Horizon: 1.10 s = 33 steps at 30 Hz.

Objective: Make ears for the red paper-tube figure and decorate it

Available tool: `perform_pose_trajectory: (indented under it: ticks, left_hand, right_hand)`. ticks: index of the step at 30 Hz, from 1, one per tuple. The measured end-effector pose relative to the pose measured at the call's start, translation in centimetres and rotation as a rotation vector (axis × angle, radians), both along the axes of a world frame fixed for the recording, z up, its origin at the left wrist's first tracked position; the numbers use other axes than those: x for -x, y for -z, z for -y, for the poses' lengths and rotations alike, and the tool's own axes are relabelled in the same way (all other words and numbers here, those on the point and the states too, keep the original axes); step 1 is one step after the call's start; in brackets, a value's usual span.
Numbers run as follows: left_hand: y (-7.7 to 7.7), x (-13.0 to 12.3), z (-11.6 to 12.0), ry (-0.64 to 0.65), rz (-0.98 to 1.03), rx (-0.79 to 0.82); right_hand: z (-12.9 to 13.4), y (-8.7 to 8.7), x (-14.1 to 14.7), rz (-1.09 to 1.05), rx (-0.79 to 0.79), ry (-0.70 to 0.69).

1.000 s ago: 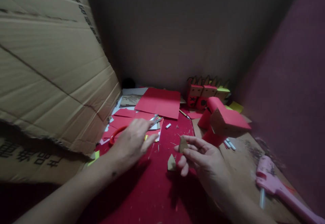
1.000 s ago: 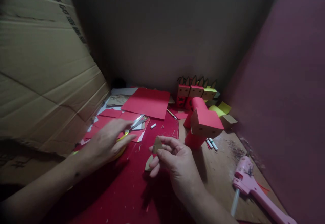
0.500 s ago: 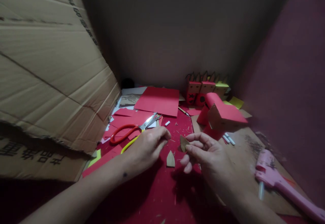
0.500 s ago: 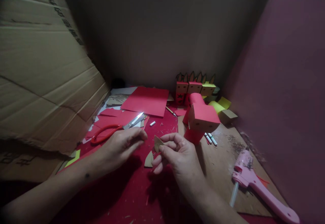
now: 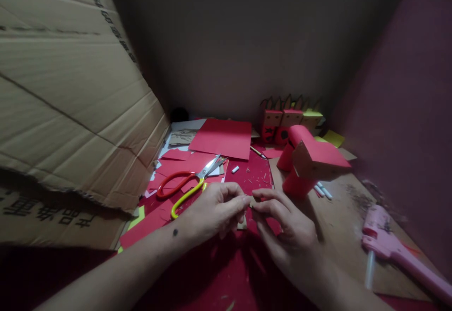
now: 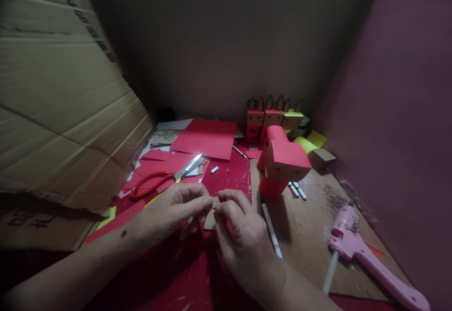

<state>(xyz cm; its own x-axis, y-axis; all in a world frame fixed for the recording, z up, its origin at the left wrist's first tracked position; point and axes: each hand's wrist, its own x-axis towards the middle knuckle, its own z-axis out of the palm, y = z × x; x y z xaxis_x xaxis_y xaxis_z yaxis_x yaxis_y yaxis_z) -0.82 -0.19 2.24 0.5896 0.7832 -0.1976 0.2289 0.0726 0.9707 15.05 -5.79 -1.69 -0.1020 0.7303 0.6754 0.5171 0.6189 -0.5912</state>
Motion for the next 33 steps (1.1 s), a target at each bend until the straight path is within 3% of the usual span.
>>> perform_pose_trajectory:
  ticks: [5, 8, 14, 18, 26, 30, 33]
  left_hand:
    - [0.6, 1.1, -0.6, 0.06, -0.038, -0.135]
    - [0.9, 1.5, -0.9, 0.083, -0.103, -0.242]
    - [0.6, 1.4, -0.7, 0.115, -0.223, -0.432]
    - [0.6, 1.3, -0.6, 0.089, -0.249, -0.459]
    - [0.6, 0.6, -0.5, 0.018, -0.183, -0.29]
    - [0.8, 0.2, -0.7, -0.043, -0.1, -0.06]
    - [1.4, 0.5, -1.3, -0.122, -0.088, -0.079]
  right_hand:
    - [-0.1, -1.6, 0.2, -0.54, 0.532, 0.002]
    - [-0.3, -2.0, 0.2, -0.737, 0.703, -0.036]
    - [-0.6, -1.8, 0.4, -0.677, 0.758, 0.037]
    - [-0.8, -1.8, 0.3, -0.628, 0.815, 0.011]
    - [-1.0, -1.4, 0.2, -0.638, 0.989, -0.053]
    - [-1.0, -1.1, 0.2, -0.638, 1.002, -0.059]
    - [-1.1, -0.9, 0.0, -0.628, 0.937, -0.028]
